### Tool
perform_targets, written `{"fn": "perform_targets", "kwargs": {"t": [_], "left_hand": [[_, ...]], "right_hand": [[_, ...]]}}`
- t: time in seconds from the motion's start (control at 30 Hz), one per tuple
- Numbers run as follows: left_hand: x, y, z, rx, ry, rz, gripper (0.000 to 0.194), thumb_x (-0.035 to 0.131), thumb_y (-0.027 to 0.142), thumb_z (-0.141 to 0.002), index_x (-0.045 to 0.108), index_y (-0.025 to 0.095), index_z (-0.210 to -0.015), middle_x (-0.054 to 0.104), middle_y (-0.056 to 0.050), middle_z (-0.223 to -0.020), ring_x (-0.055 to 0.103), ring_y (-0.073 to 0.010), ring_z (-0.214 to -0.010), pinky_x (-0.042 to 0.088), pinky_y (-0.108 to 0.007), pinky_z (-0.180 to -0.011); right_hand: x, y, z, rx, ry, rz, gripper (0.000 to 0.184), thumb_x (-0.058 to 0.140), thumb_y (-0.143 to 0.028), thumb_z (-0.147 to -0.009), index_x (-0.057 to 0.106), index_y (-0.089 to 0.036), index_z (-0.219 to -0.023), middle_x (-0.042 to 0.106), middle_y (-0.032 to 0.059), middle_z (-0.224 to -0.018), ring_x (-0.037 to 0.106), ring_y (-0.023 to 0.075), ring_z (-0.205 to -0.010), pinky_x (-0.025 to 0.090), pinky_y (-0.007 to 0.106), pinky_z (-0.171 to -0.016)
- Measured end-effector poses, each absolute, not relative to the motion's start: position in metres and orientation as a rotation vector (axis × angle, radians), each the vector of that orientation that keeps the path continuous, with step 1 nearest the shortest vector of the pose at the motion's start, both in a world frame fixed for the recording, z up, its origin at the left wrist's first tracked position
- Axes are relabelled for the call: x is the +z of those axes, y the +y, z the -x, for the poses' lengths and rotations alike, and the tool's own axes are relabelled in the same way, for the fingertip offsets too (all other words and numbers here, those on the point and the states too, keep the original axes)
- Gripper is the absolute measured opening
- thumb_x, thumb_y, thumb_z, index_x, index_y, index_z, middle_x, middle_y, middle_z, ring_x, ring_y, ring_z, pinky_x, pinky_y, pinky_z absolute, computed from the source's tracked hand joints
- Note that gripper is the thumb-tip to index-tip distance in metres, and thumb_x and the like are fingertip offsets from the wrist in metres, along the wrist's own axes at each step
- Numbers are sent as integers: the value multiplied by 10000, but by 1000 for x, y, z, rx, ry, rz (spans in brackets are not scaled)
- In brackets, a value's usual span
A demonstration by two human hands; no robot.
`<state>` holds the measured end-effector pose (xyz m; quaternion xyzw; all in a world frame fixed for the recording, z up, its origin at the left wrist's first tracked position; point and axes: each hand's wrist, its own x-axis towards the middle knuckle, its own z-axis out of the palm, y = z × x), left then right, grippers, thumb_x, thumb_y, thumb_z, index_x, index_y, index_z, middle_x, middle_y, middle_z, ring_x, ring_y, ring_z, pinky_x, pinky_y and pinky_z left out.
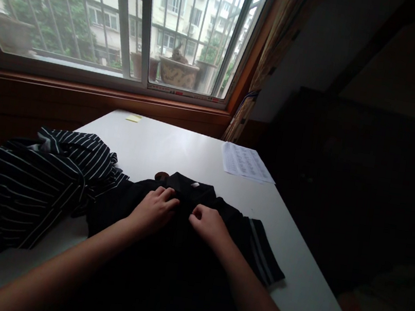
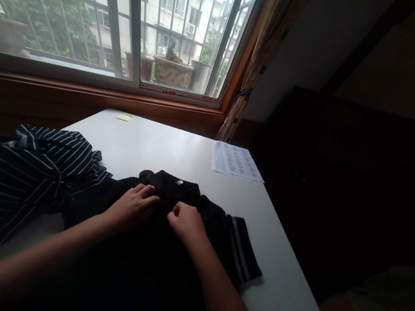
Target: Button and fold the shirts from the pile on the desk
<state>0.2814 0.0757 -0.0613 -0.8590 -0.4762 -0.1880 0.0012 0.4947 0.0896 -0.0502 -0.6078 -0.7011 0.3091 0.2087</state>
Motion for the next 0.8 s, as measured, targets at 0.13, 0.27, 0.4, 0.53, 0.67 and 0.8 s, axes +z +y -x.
{"fn": "perform_targets", "kwargs": {"t": [0.13, 0.27, 0.4, 0.53, 0.67, 0.8], "left_hand": [[-58, 81, -291, -544, -1364, 2927, 244, 634, 155, -898, 649, 244, -1125, 622, -59, -1106, 601, -235, -980, 518, -356, -850], [-64, 88, -312, -629, -1405, 2985, 206, 641, 150, -899, 646, 205, -1097, 632, -61, -1088, 624, -224, -983, 520, -333, -870], [-76, 91, -320, -726, -1510, 2956, 161, 628, 120, -904, 626, 174, -1056, 646, -59, -1026, 622, -215, -961, 521, -329, -871], [-83, 93, -315, -802, -1398, 2964, 82, 630, 143, -929, 643, 179, -1001, 635, -55, -1022, 610, -201, -947, 522, -314, -859], [-86, 96, -310, -823, -1266, 2957, 85, 606, 161, -955, 681, 182, -991, 619, -62, -1019, 601, -189, -912, 522, -298, -826], [-87, 99, -311, -793, -1170, 2943, 110, 584, 141, -963, 685, 180, -983, 615, -60, -983, 590, -181, -873, 518, -291, -794]], "right_hand": [[-58, 90, -511, 1161, -1787, 1618, 103, 613, -257, -814, 677, -189, -770, 669, 10, -646, 564, 135, -522, 387, 242, -500], [-65, 90, -516, 1328, -1617, 1564, 138, 580, -281, -839, 644, -171, -788, 653, -5, -645, 492, 88, -447, 335, 202, -414], [-66, 91, -520, 1463, -1533, 1526, 127, 603, -275, -811, 634, -158, -773, 660, 0, -640, 474, 71, -415, 310, 188, -375], [-63, 93, -528, 1588, -1506, 1473, 132, 632, -281, -787, 639, -150, -775, 680, 12, -675, 486, 58, -429, 288, 168, -366], [-64, 94, -537, 1679, -1486, 1430, 129, 646, -281, -773, 606, -159, -768, 675, 4, -683, 492, 50, -436, 298, 158, -372], [-67, 96, -544, 1806, -1462, 1343, 160, 668, -269, -762, 609, -170, -873, 665, -16, -693, 546, 62, -468, 333, 151, -387]]}}
